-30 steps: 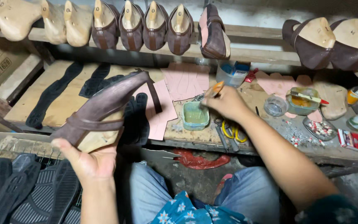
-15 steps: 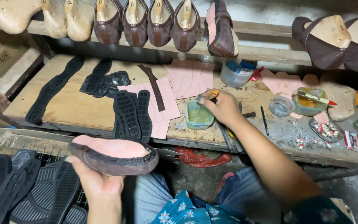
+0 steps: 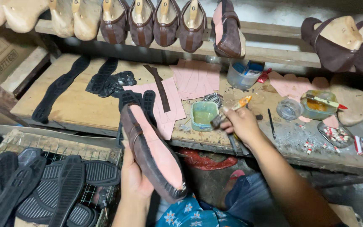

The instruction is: The person holds a brown shoe with a pink insole and uses a brush to apply glue along the edges and seams. The person repeatedly dips the brush into a small container of glue and continues applying it to the shoe's upper and sole junction.

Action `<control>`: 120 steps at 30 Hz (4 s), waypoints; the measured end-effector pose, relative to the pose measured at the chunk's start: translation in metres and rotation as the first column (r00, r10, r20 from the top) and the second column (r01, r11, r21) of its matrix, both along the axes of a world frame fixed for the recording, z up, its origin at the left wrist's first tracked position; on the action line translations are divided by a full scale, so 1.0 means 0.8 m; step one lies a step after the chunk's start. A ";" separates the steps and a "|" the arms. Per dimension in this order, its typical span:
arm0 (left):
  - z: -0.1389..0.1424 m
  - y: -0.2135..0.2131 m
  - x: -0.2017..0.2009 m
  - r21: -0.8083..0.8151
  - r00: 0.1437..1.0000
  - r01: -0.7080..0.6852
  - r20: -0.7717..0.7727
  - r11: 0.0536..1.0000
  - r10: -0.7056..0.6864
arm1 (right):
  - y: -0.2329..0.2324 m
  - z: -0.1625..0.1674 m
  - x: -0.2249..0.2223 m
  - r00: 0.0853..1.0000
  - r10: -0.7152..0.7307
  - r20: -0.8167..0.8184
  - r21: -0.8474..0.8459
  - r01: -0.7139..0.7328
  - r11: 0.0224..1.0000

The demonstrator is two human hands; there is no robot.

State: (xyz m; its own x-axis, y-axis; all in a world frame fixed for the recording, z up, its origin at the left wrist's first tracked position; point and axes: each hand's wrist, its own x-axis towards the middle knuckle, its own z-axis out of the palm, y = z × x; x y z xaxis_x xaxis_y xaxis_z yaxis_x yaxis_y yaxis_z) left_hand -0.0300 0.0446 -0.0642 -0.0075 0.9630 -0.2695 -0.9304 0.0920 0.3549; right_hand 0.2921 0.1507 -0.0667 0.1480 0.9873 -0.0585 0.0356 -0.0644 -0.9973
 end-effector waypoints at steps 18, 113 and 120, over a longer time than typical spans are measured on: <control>0.047 -0.028 0.048 0.228 0.930 0.200 -0.350 0.953 -0.111 | -0.113 0.108 -0.124 0.966 0.220 -0.135 0.661 -0.078 0.746; 0.071 -0.033 0.024 0.376 0.943 0.190 -0.329 0.907 -0.061 | -0.127 0.161 -0.125 0.951 0.017 0.310 0.782 -0.265 0.565; 0.075 -0.036 0.025 0.360 0.928 0.182 -0.371 0.915 -0.038 | -0.133 0.164 -0.125 0.953 0.081 0.292 0.766 -0.284 0.577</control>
